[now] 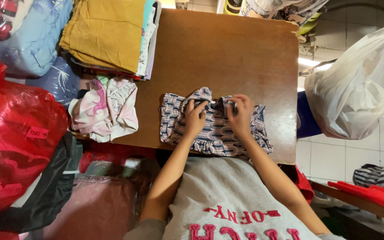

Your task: The person folds several pieces of clothing on a wooden table. They start with a mustard-colored pair of shorts, followed by a patterned sleeveless top, and then a white t-shirt with a unicorn graphic. Each item is smoothed out, folded into a compact rectangle, and placed on a growing stack to the left. The person also briefly handles a pile of smaller items from a red bag.

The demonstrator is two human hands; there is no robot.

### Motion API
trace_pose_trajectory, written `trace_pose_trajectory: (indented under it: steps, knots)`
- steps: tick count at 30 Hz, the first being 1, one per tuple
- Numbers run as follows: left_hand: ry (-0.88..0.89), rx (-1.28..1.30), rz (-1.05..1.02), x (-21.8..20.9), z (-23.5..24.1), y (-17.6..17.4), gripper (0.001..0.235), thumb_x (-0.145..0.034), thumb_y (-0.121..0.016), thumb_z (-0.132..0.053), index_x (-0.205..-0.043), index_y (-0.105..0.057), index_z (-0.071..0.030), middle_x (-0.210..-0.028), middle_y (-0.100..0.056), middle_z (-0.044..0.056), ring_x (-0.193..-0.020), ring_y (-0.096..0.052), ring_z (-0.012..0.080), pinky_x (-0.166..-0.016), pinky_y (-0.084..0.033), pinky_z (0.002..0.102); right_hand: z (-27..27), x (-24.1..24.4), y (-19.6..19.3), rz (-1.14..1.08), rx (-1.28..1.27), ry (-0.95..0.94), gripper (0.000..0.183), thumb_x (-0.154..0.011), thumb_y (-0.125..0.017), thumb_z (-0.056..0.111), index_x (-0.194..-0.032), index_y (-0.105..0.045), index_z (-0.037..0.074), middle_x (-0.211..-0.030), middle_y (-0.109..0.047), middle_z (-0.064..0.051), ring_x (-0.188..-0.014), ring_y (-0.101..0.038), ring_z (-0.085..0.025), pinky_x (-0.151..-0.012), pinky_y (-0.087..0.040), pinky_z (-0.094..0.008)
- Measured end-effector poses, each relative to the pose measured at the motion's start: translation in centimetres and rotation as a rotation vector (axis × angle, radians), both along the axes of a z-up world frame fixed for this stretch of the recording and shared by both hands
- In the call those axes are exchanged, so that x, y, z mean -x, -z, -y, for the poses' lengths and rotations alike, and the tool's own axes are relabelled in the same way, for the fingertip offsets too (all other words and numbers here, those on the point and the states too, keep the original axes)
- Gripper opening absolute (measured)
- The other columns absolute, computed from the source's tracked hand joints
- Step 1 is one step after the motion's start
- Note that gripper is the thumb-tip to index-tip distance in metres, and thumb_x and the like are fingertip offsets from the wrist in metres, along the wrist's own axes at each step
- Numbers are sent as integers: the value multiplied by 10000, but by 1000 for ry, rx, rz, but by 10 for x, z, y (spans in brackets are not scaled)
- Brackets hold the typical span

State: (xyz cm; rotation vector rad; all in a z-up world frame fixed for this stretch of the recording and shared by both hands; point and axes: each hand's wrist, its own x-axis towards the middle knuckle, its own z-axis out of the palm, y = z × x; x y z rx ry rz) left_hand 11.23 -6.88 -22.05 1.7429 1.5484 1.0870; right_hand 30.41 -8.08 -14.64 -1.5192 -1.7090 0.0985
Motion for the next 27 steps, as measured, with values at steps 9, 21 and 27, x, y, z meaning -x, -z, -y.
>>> trace_pose_trajectory:
  steps: [9,21,27]
  knots:
    - [14,-125,62,3,10,-3,317,-891,-688,-49,-1201,-734,-95,-1386,-556,286,-1304,-518,440,-1128,-406,462,-75,38,54,-767,774,-221,256,-930,-779,235,-1018,-710,5,-843,-668,-40,-766,-583,-119,-707,-477,-275]
    - [-101,40,460,3,26,-105,430,-957,-742,-172,-1328,-610,0,-1123,-737,116,-959,-699,179,-847,-557,306,-31,23,-22,-1467,1002,-487,185,-1053,-646,224,-1092,-715,57,-1005,-750,-13,-872,-674,-83,-739,-538,-238]
    - [-24,185,558,5,31,-119,660,-883,-785,-186,-1443,-492,4,-1017,-737,117,-822,-659,119,-687,-520,247,-29,27,-35,-1450,885,-392,248,-1013,-638,182,-1238,-643,78,-1052,-735,-6,-910,-694,-79,-759,-561,-234]
